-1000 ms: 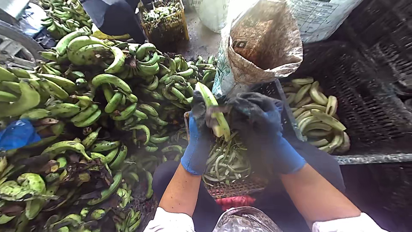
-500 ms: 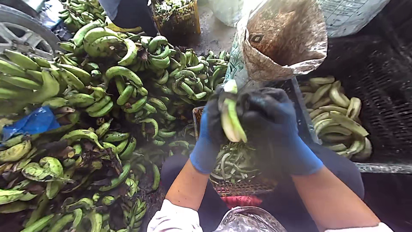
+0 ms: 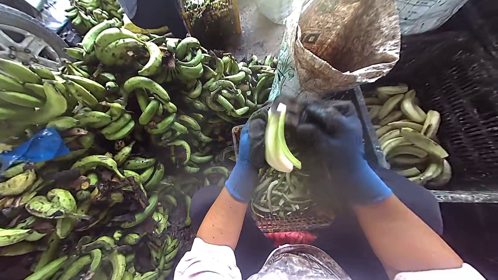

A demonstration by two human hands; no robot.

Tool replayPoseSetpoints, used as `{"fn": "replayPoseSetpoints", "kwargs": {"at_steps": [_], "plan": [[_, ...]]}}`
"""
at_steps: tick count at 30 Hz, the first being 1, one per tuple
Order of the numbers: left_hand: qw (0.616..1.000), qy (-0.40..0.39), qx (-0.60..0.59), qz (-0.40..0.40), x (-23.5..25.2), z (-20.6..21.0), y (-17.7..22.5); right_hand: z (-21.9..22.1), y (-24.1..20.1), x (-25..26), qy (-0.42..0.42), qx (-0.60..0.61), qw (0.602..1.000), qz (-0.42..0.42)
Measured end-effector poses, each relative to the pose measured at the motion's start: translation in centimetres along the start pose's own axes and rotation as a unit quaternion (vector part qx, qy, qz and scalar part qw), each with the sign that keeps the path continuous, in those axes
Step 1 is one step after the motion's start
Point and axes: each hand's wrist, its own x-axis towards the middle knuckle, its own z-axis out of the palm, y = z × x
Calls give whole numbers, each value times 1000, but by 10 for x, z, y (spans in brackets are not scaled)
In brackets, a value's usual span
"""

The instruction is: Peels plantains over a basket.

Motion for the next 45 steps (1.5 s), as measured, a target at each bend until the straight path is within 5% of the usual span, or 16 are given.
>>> {"fn": "replayPoseSetpoints", "kwargs": {"at_steps": [3,7,8,10,13,17,19,22,25,27,29,32,36,38,41,45], "plan": [[997,-15,-65,-24,0,-7,-10,-8,1,13,28,262,952,154],[985,-141,-92,-48,-9,-16,-22,-10,-22,-6,-239,501,808,200],[980,-174,-74,-61,-10,-11,-23,-9,-30,-12,-269,484,807,204],[961,-245,-100,-78,9,2,-24,-23,-35,-16,-244,371,883,152],[950,-224,-52,-213,38,1,-56,-64,-6,-10,-88,131,986,52],[918,-131,204,-313,35,-21,-163,-107,20,-5,126,192,971,72],[841,-117,423,-316,1,-30,-211,-106,16,-12,161,283,942,80],[664,-196,609,-388,-43,-33,-274,-87,2,-2,117,371,915,110],[579,-223,699,-356,-64,-27,-315,-81,5,5,91,417,891,151],[567,-248,709,-338,-51,-24,-306,-76,3,7,60,444,881,152],[609,-260,667,-340,-27,-21,-278,-75,-1,5,27,398,907,134],[732,-225,557,-320,23,-21,-211,-83,6,-1,16,337,935,114],[920,-149,299,-206,24,-54,-89,-95,7,2,83,439,881,156],[982,-73,132,-110,-3,-64,-35,-97,12,8,100,479,863,125],[994,-15,-105,18,-26,-51,-16,-84,-1,7,116,528,833,113],[973,115,-201,13,-25,-7,-10,-30,-16,-46,70,493,845,194]]}}
